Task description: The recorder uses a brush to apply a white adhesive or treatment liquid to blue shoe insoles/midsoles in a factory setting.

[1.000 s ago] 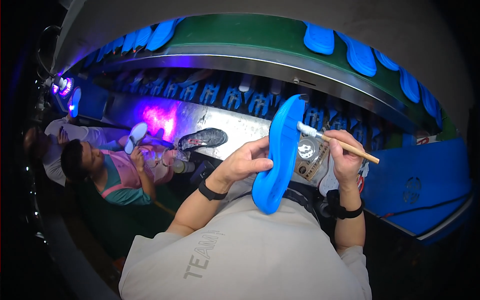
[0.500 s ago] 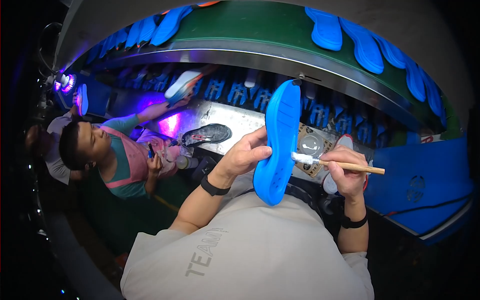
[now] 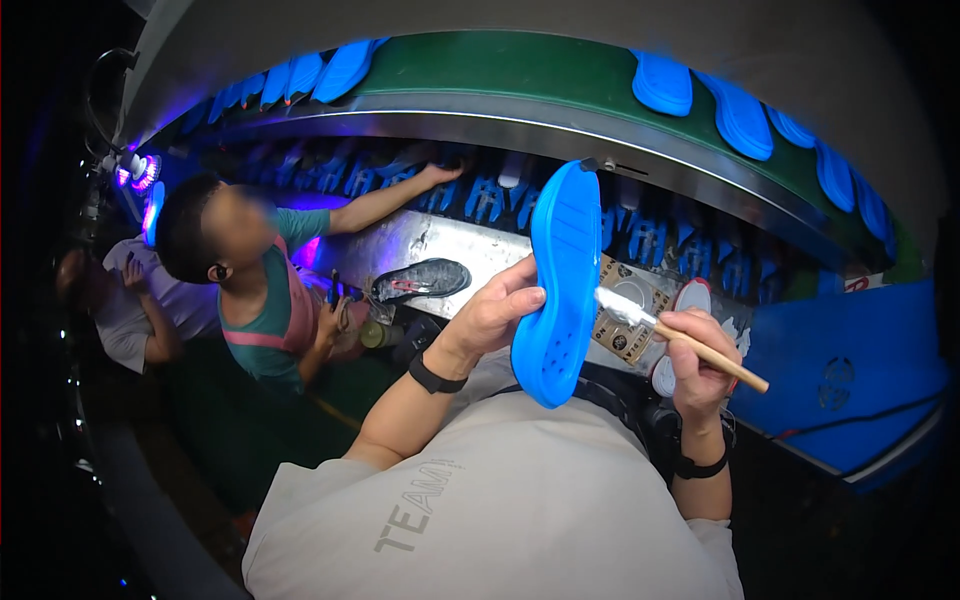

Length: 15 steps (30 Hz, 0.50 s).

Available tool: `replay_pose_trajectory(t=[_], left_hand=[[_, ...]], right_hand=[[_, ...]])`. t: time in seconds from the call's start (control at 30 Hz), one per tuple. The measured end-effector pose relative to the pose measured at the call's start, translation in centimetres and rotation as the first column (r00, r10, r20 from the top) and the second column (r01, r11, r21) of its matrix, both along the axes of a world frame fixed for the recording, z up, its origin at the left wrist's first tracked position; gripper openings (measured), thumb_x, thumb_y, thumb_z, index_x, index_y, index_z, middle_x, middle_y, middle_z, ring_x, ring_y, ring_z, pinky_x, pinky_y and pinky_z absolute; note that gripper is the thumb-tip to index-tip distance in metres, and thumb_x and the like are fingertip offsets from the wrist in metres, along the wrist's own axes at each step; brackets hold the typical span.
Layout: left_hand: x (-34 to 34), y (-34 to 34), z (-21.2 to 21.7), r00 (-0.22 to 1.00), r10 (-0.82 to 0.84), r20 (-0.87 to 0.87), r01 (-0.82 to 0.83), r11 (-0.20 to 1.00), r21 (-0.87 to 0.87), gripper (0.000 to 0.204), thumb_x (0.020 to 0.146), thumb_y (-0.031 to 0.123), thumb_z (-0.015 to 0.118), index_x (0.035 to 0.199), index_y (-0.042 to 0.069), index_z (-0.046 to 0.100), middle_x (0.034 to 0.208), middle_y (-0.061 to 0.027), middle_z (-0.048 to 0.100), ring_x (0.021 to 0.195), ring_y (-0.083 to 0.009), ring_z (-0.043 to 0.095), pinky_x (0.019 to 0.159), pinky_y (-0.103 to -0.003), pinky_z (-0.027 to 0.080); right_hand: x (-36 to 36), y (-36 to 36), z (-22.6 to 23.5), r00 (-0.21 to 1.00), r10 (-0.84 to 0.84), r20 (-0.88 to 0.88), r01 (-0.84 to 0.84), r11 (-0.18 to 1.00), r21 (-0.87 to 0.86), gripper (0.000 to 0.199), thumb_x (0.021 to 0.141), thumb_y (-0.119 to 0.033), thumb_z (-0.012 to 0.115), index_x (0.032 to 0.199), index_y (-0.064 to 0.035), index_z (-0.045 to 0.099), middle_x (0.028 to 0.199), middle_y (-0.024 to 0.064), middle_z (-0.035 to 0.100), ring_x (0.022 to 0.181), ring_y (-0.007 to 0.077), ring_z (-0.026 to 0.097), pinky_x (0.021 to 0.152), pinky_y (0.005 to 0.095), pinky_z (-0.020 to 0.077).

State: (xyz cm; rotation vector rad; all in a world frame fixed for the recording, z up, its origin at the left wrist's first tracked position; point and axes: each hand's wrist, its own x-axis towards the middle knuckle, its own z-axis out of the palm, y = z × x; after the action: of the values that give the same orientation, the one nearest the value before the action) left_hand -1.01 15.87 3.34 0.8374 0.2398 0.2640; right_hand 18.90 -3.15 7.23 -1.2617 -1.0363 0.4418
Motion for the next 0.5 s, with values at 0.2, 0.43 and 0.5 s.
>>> replay_pose_trajectory(t=[0.2, 0.43, 0.5], left_hand=[[0.6, -0.8, 0.1, 0.998, -0.054, 0.022, 0.055, 0.997, -0.061, 0.07, 0.097, 0.024, 0.061, 0.152, 0.001, 0.026, 0.137, -0.0162, 0.053, 0.12, -0.0228, 0.059, 0.104, -0.037, 0.048], [0.2, -0.8, 0.6, 1.0, -0.023, -0.003, 0.023, 0.999, -0.022, 0.069, 0.096, 0.027, 0.063, 0.15, -0.001, 0.03, 0.137, -0.0151, 0.053, 0.121, -0.022, 0.057, 0.104, -0.036, 0.047], [0.0, -0.7, 0.6, 1.0, 0.014, -0.024, -0.014, 1.0, -0.005, 0.069, 0.095, 0.03, 0.063, 0.148, -0.002, 0.033, 0.135, -0.0143, 0.055, 0.119, -0.0215, 0.059, 0.102, -0.035, 0.049]], right_hand=[[-1.8, 2.8, 0.1, 0.823, -0.113, 0.556, 0.097, 0.994, 0.058, 0.038, 0.074, 0.006, 0.073, 0.112, 0.0039, 0.068, 0.095, 0.0152, 0.066, 0.077, 0.0268, 0.064, 0.066, 0.0337, 0.0517], [-3.4, 2.8, 0.1, 0.723, -0.022, 0.69, -0.003, 0.999, 0.035, 0.043, 0.071, 0.006, 0.074, 0.114, 0.0025, 0.067, 0.094, 0.0108, 0.063, 0.07, 0.0242, 0.059, 0.062, 0.0345, 0.0475], [-3.3, 2.7, 0.8, 0.741, 0.03, 0.671, -0.064, 0.998, 0.027, 0.041, 0.071, 0.006, 0.074, 0.112, 0.0027, 0.068, 0.092, 0.0111, 0.063, 0.069, 0.0245, 0.059, 0.062, 0.0343, 0.0472]])
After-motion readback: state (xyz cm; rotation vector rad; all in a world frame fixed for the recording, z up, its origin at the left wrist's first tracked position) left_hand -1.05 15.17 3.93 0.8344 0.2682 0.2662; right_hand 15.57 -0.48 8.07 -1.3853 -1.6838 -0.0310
